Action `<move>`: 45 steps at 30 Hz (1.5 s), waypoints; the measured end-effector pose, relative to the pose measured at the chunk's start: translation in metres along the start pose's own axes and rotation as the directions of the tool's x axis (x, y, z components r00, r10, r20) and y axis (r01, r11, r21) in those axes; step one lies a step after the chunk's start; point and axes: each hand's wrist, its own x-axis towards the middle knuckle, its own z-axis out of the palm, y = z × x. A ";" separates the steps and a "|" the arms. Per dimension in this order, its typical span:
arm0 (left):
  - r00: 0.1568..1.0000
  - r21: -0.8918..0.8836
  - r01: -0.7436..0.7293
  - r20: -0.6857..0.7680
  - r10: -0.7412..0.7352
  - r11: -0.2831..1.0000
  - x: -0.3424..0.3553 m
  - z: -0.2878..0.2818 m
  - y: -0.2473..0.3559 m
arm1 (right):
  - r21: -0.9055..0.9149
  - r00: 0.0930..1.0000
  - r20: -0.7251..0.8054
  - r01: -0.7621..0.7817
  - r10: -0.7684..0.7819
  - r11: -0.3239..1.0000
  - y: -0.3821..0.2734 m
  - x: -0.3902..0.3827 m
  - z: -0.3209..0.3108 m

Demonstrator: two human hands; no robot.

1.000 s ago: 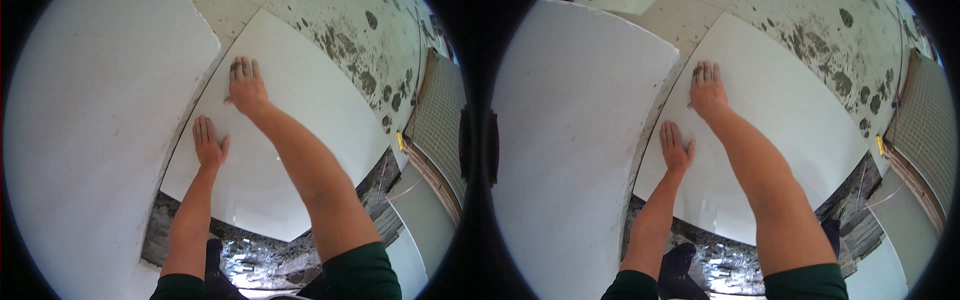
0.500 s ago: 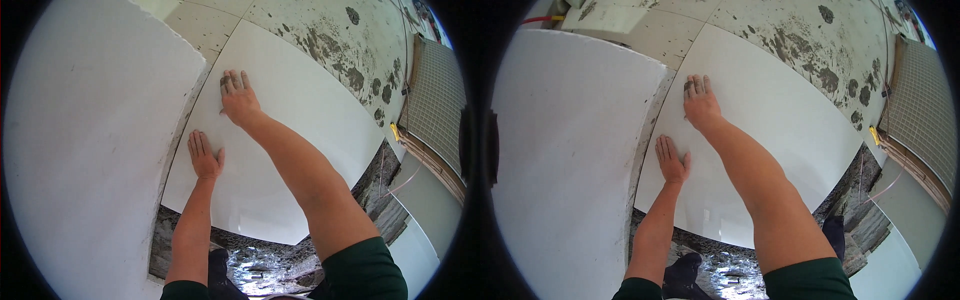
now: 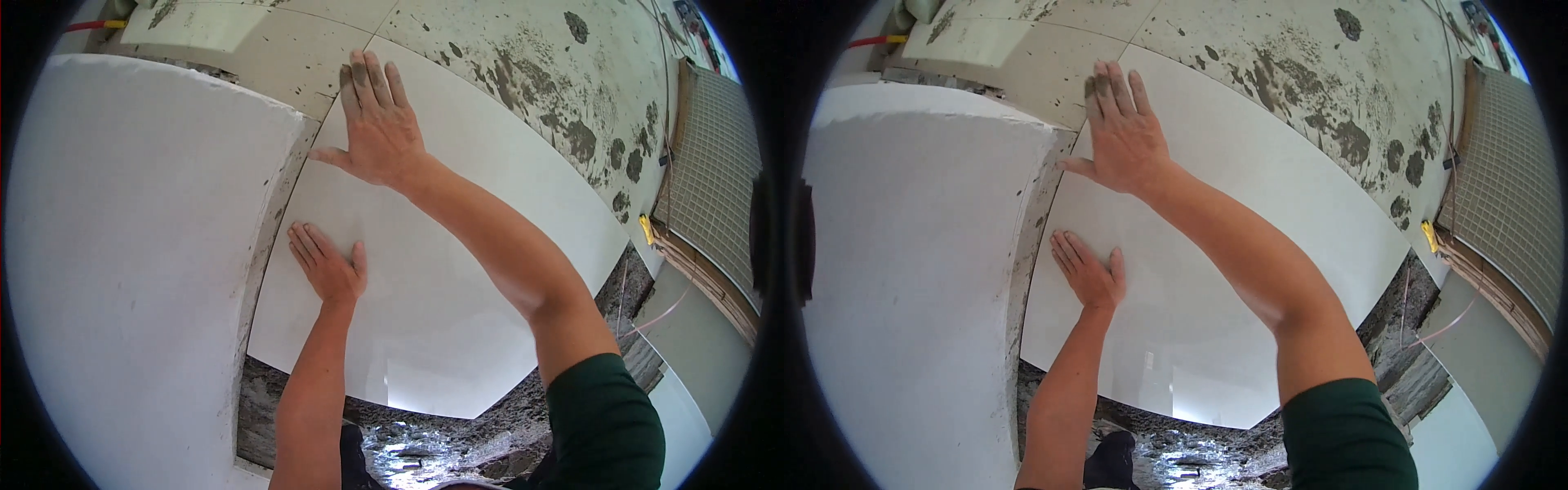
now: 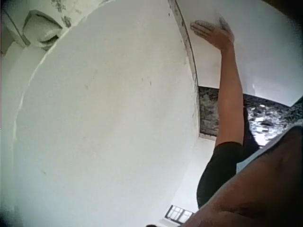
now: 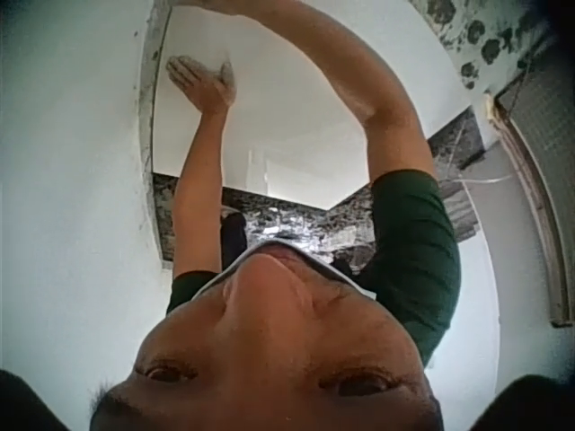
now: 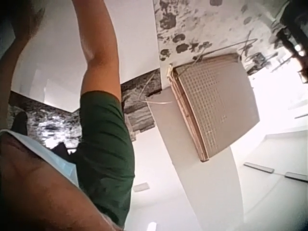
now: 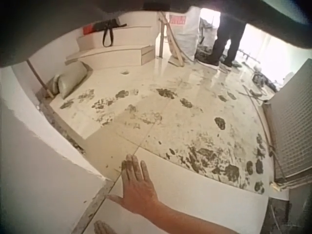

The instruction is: Placing a large floor tile onto a prepared mortar bed and tapping it into place with a rubber mallet to ensure it is level.

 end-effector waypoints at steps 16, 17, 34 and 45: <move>1.000 -0.008 -0.007 -0.028 0.007 1.000 0.003 0.002 0.004 | -0.055 0.963 0.269 0.000 0.014 0.998 -0.024 -0.044 0.051; 1.000 -0.003 0.004 -0.029 -0.004 1.000 0.003 0.004 -0.003 | -0.043 0.969 0.244 -0.012 0.022 0.999 -0.029 -0.045 0.055; 0.980 -0.094 -0.191 -0.071 0.185 0.977 -0.112 -0.007 -0.107 | -0.031 0.972 0.225 0.081 -0.072 0.996 -0.140 -0.120 0.078; 0.987 -0.096 -0.156 -0.054 0.151 0.983 -0.105 -0.008 -0.110 | -0.125 0.987 0.114 -0.095 0.109 0.988 -0.110 -0.110 0.065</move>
